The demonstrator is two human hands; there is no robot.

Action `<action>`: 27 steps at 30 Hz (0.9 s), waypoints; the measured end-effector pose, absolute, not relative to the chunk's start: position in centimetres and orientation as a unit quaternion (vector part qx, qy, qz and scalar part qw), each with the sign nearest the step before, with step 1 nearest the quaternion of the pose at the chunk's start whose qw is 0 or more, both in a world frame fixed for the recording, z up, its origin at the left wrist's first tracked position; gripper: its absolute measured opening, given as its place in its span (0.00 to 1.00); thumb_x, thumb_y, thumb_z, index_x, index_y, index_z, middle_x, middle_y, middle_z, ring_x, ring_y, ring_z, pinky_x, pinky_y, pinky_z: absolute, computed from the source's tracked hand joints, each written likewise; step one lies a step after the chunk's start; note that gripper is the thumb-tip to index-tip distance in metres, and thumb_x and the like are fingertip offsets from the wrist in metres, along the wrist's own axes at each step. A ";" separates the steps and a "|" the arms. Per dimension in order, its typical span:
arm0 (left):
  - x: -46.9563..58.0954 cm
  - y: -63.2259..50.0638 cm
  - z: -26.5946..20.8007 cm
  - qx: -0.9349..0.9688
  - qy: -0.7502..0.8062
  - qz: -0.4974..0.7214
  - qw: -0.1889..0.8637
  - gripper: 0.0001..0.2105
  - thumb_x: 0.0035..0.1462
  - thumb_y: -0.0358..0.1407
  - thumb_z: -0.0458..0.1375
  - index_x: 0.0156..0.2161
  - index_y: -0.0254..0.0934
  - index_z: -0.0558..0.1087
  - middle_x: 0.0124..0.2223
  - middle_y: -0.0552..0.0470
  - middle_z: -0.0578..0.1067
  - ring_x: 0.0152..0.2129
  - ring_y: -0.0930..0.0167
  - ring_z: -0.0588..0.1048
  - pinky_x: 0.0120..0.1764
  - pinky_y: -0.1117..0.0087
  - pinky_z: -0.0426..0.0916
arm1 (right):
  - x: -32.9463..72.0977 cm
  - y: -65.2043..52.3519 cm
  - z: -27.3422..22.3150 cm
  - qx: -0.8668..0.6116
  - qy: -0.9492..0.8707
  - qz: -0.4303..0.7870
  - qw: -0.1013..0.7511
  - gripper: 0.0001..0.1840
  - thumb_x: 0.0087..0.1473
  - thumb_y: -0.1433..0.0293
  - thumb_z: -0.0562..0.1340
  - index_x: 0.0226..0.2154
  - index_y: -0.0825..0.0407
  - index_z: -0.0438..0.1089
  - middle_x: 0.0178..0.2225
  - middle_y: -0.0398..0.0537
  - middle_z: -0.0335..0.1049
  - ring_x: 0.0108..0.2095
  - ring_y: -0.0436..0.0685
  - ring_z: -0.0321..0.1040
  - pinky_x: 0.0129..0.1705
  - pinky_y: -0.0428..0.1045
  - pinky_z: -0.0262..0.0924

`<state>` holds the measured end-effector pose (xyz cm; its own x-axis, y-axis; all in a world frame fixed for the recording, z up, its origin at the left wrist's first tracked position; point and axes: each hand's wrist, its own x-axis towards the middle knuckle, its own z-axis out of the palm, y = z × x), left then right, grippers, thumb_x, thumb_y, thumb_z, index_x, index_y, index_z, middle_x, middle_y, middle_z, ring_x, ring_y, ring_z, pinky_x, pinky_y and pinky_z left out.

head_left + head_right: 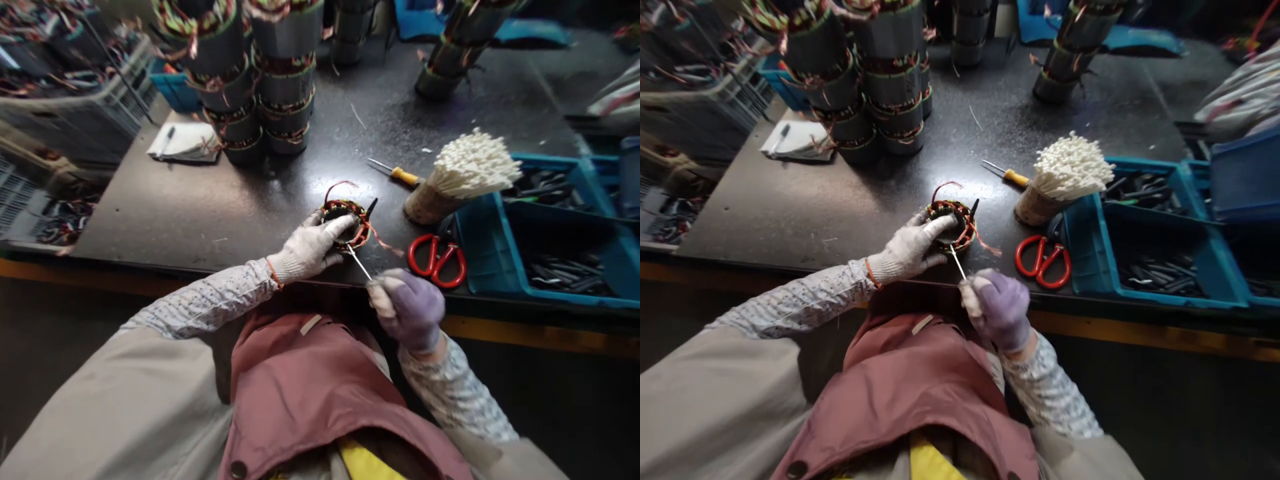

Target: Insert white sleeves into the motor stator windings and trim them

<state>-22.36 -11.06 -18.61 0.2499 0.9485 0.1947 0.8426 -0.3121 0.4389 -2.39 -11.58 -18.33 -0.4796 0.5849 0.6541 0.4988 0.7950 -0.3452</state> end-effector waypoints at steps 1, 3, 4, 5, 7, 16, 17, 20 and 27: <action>-22.4 -11.0 -18.2 0.781 0.582 0.188 0.127 0.33 0.51 0.38 0.65 0.61 0.37 0.62 0.59 0.42 0.66 0.59 0.58 0.63 0.57 0.62 0.63 | -2.3 -12.4 -18.0 -0.335 -0.834 0.119 0.423 0.06 0.54 0.68 0.61 0.26 0.51 0.68 0.27 0.47 0.73 0.25 0.50 0.66 0.27 0.46 0.55; -22.3 -10.6 -17.5 0.781 0.592 0.147 0.135 0.29 0.52 0.40 0.64 0.59 0.41 0.65 0.59 0.44 0.66 0.57 0.58 0.64 0.56 0.62 0.64 | -2.7 -13.8 -17.6 -0.367 -0.767 0.273 0.451 0.10 0.56 0.66 0.58 0.25 0.51 0.66 0.23 0.44 0.69 0.20 0.48 0.62 0.23 0.45 0.54; -22.2 -10.4 -17.2 0.785 0.588 0.135 0.139 0.26 0.52 0.41 0.63 0.57 0.42 0.67 0.58 0.45 0.67 0.56 0.60 0.65 0.55 0.63 0.65 | -3.1 -14.2 -17.3 -0.372 -0.727 0.362 0.449 0.13 0.57 0.65 0.56 0.23 0.51 0.63 0.19 0.42 0.65 0.16 0.47 0.58 0.19 0.44 0.51; -22.1 -10.1 -17.0 0.793 0.579 0.127 0.142 0.23 0.53 0.41 0.62 0.55 0.43 0.69 0.57 0.47 0.68 0.55 0.61 0.66 0.55 0.64 0.65 | -3.5 -14.2 -17.0 -0.368 -0.683 0.451 0.441 0.15 0.58 0.65 0.53 0.22 0.50 0.61 0.17 0.39 0.60 0.13 0.45 0.51 0.16 0.44 0.47; -21.9 -9.6 -16.8 0.809 0.560 0.106 0.145 0.21 0.54 0.41 0.62 0.53 0.44 0.70 0.55 0.48 0.69 0.54 0.61 0.67 0.54 0.64 0.65 | -4.5 -13.2 -16.2 -0.347 -0.576 0.596 0.439 0.16 0.58 0.63 0.53 0.20 0.49 0.54 0.15 0.35 0.53 0.10 0.43 0.40 0.11 0.42 0.38; -22.0 -12.5 -14.9 0.826 0.563 -0.023 0.031 0.26 0.58 0.34 0.55 0.62 0.40 0.59 0.56 0.39 0.70 0.49 0.58 0.72 0.51 0.52 0.66 | -5.2 -8.9 -19.1 -0.415 -0.541 0.449 0.578 0.13 0.57 0.66 0.56 0.45 0.48 0.67 0.43 0.47 0.72 0.26 0.48 0.69 0.22 0.44 0.65; -22.2 -12.6 -14.5 0.815 0.576 -0.060 0.028 0.24 0.60 0.32 0.53 0.62 0.40 0.60 0.53 0.39 0.73 0.42 0.59 0.76 0.44 0.55 0.69 | -5.0 -9.5 -20.2 -0.412 -0.594 0.403 0.561 0.16 0.57 0.67 0.56 0.49 0.47 0.66 0.47 0.49 0.71 0.30 0.51 0.72 0.25 0.46 0.68; -22.9 -10.8 -13.5 0.844 0.517 -0.139 0.042 0.19 0.60 0.31 0.49 0.56 0.41 0.67 0.38 0.45 0.78 0.27 0.65 0.77 0.31 0.66 0.69 | -4.9 -9.3 -22.3 -0.364 -0.760 0.316 0.435 0.19 0.54 0.67 0.60 0.49 0.49 0.69 0.47 0.52 0.73 0.42 0.59 0.73 0.41 0.53 0.72; -24.6 -5.4 -13.3 0.908 0.397 -0.132 -0.011 0.14 0.61 0.35 0.51 0.49 0.51 0.73 0.41 0.52 0.77 0.31 0.68 0.76 0.27 0.73 0.62 | -2.0 -3.1 -19.0 -0.229 -0.849 0.358 0.313 0.14 0.53 0.67 0.62 0.43 0.52 0.73 0.40 0.47 0.76 0.41 0.56 0.74 0.45 0.52 0.71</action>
<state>-24.58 -5.44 -13.26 0.6505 0.7235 -0.2309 0.7179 -0.6850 -0.1237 -2.02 -3.09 -18.98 -0.6986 0.6132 0.3688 0.1648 0.6394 -0.7510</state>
